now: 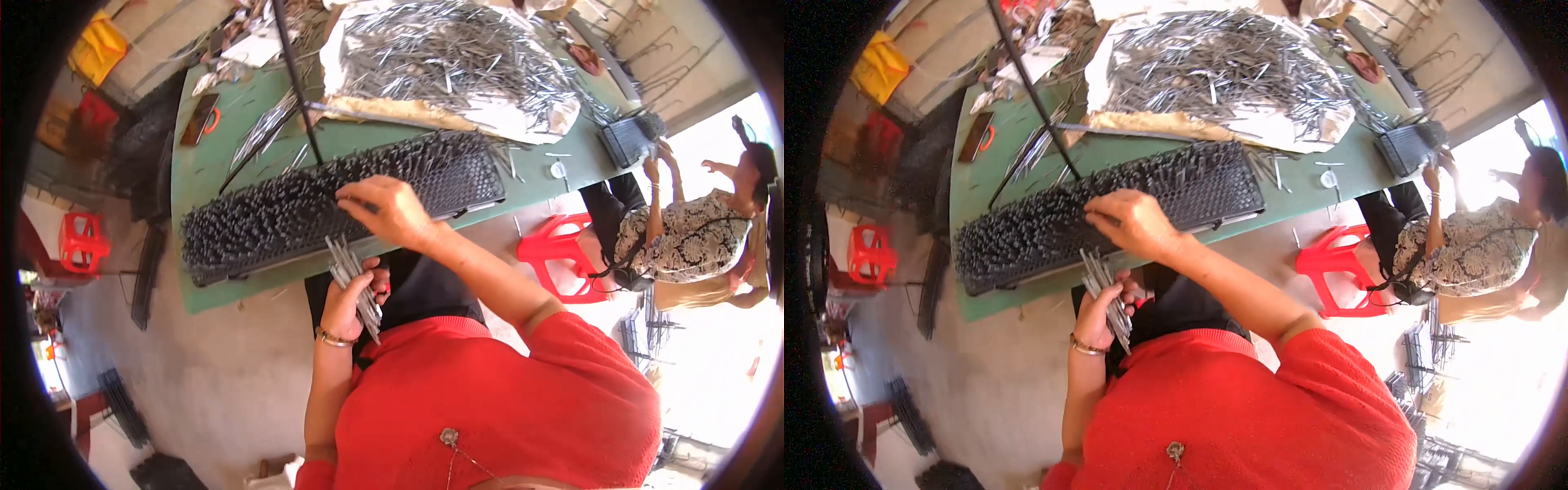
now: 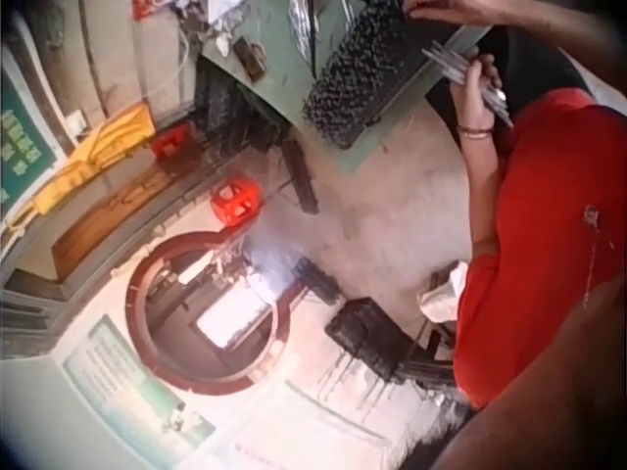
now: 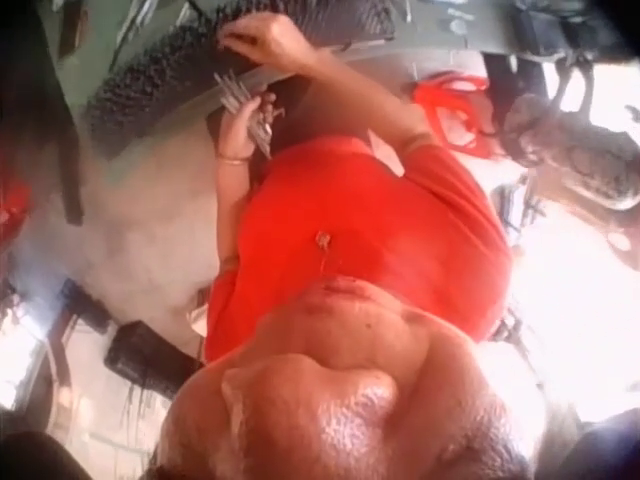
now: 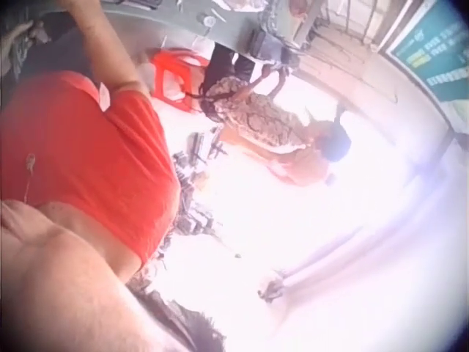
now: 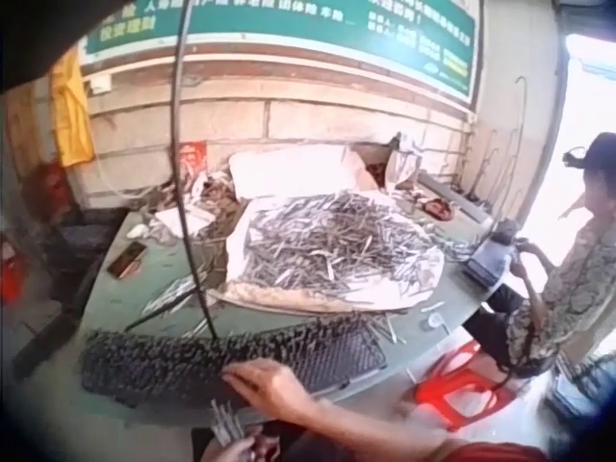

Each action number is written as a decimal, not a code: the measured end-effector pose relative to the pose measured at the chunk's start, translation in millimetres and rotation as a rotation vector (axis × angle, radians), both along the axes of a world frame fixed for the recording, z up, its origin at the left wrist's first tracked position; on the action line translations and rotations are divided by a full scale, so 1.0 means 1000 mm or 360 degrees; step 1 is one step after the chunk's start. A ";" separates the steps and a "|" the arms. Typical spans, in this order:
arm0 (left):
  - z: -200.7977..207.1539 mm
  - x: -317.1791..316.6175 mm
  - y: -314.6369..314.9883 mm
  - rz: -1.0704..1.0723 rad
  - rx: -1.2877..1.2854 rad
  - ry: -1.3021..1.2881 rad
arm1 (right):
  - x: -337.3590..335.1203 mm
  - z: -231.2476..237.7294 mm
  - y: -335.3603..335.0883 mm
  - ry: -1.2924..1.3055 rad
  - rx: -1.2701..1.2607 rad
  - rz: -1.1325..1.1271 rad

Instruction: Organizing small metal pins into a brush-like holder.

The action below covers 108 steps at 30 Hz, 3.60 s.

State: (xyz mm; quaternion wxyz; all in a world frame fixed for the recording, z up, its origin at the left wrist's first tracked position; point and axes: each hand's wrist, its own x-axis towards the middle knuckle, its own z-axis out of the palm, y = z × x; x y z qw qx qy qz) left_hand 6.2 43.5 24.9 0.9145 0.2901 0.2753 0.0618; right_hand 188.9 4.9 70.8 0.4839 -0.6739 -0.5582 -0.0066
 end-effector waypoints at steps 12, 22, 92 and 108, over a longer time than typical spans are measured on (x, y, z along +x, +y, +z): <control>0.000 0.000 -0.002 -0.0086 0.0083 0.0003 | 0.008 0.000 -0.003 -0.0006 -0.0136 0.0160; -0.001 0.006 0.002 -0.0072 -0.0009 -0.0058 | 0.006 0.007 -0.004 0.0238 0.0101 -0.0147; -0.006 -0.015 0.015 -0.0093 -0.0029 -0.0206 | -0.029 0.002 0.049 0.0394 0.0064 -0.0331; 0.000 -0.013 0.013 -0.0087 -0.0040 -0.0157 | -0.029 -0.009 0.050 -0.0456 0.0307 0.0101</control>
